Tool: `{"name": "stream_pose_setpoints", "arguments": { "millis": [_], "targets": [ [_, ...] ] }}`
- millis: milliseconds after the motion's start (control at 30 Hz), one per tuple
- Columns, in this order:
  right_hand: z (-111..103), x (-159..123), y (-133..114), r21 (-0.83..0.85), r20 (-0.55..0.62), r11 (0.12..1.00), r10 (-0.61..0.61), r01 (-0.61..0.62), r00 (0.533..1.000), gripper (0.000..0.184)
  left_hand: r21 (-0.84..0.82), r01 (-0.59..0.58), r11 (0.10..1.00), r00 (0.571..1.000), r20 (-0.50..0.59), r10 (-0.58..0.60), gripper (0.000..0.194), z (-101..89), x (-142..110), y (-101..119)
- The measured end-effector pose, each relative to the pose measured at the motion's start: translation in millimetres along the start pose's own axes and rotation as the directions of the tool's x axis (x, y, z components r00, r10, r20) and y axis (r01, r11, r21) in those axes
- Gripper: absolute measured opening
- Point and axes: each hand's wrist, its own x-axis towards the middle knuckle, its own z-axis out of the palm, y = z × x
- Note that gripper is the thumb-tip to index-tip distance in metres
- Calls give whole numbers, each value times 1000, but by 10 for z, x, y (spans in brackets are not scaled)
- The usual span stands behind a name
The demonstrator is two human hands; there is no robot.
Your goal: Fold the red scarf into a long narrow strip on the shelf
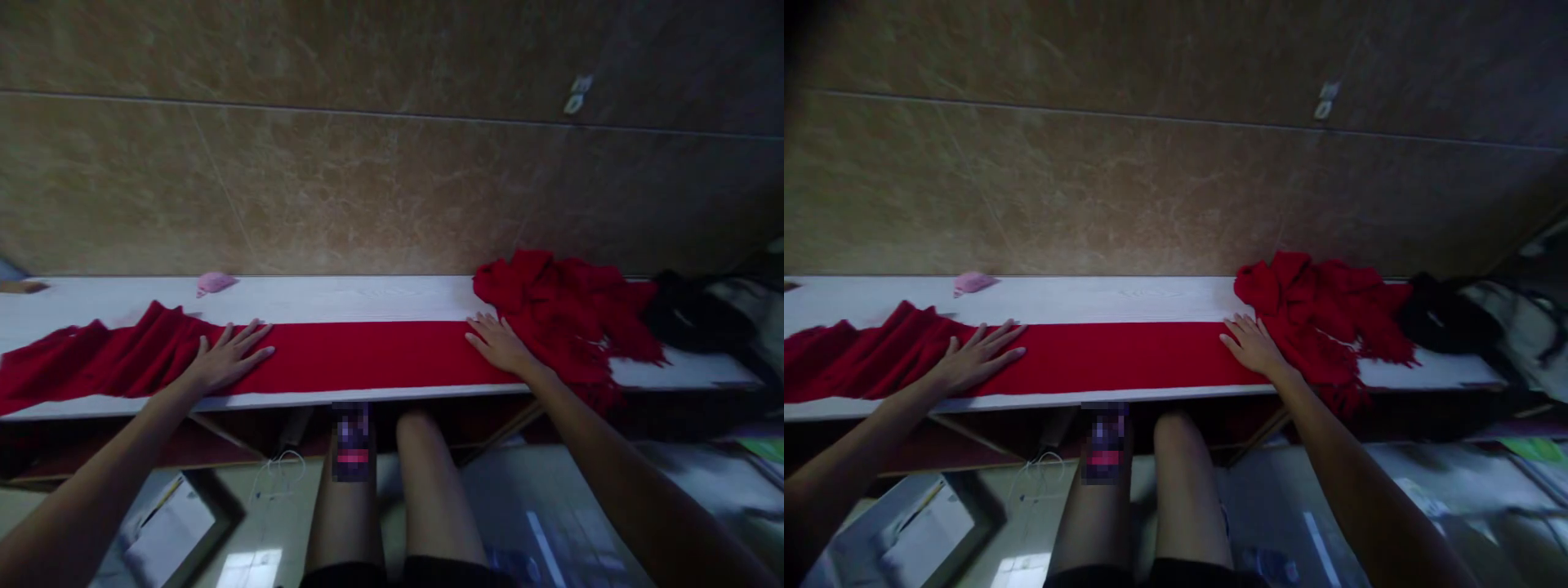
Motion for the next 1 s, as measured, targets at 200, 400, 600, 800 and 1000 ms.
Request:
{"name": "stream_pose_setpoints", "arguments": {
  "millis": [200, 400, 600, 800, 1000],
  "targets": [
    [-98, -103, 170, -28, 79, 998, 52, -50, 996, 66, 36, -31, 999, 998, 53, 30, 106, 78, 173, -221],
    [-84, -128, 139, 9, 42, 999, 32, -32, 999, 64, 79, -12, 997, 1000, 16, 11, 80, 64, 104, -122],
    [-217, -118, 522, 188, -83, 981, 66, -49, 994, 53, 63, -30, 998, 998, -58, 33, 73, 109, 25, -128],
    [-747, -163, 1134, 244, -93, 960, 164, -137, 982, 49, 43, -248, 968, 966, -69, 251, 74, 336, 140, -631],
    [-1045, -449, 1423, 223, -52, 954, 214, -198, 975, 36, 44, -428, 903, 892, -142, 430, 62, 555, 287, -1027]
  ]
}}
